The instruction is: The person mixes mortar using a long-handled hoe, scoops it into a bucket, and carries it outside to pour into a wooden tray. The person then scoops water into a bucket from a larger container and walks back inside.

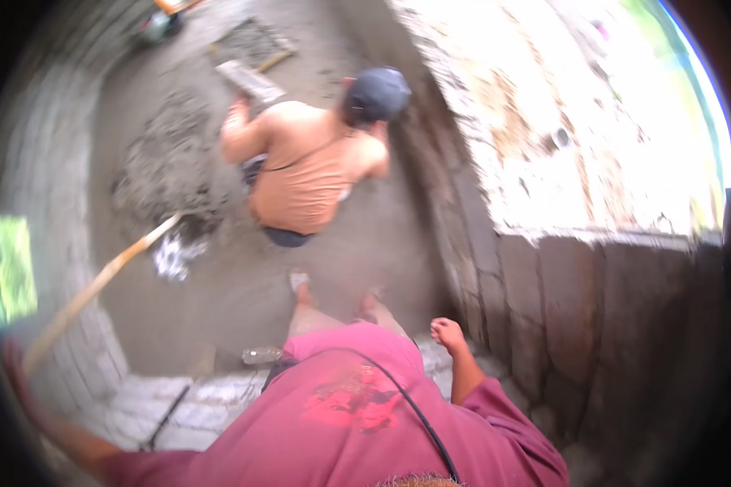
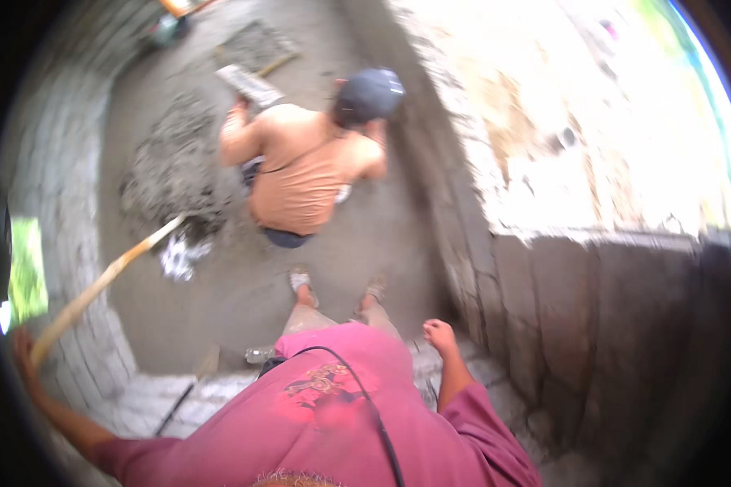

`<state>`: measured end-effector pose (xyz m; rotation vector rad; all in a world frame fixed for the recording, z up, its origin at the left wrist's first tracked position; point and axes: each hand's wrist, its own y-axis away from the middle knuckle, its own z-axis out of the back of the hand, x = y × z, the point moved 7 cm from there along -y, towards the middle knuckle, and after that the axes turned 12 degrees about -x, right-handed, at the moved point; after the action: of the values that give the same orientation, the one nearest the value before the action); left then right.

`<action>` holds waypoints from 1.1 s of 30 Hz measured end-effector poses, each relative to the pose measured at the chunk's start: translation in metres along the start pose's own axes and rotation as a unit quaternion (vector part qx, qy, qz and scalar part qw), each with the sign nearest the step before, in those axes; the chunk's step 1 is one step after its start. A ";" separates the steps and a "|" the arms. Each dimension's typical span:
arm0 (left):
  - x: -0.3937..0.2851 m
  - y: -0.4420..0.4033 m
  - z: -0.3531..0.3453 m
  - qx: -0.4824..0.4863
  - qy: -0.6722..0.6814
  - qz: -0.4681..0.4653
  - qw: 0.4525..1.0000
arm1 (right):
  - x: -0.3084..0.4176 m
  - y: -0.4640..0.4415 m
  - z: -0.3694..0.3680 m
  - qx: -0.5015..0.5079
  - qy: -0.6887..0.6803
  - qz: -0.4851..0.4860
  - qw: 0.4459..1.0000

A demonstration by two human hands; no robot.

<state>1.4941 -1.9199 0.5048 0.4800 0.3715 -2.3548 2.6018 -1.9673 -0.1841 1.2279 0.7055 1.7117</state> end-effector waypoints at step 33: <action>0.114 0.091 0.082 -0.233 0.106 -0.224 0.940 | 0.239 0.164 -0.587 0.113 0.328 0.224 0.911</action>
<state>1.4588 -2.0830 0.5160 0.4496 1.2198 -2.5228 1.9705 -1.7984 -0.1483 1.0008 1.0990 2.5363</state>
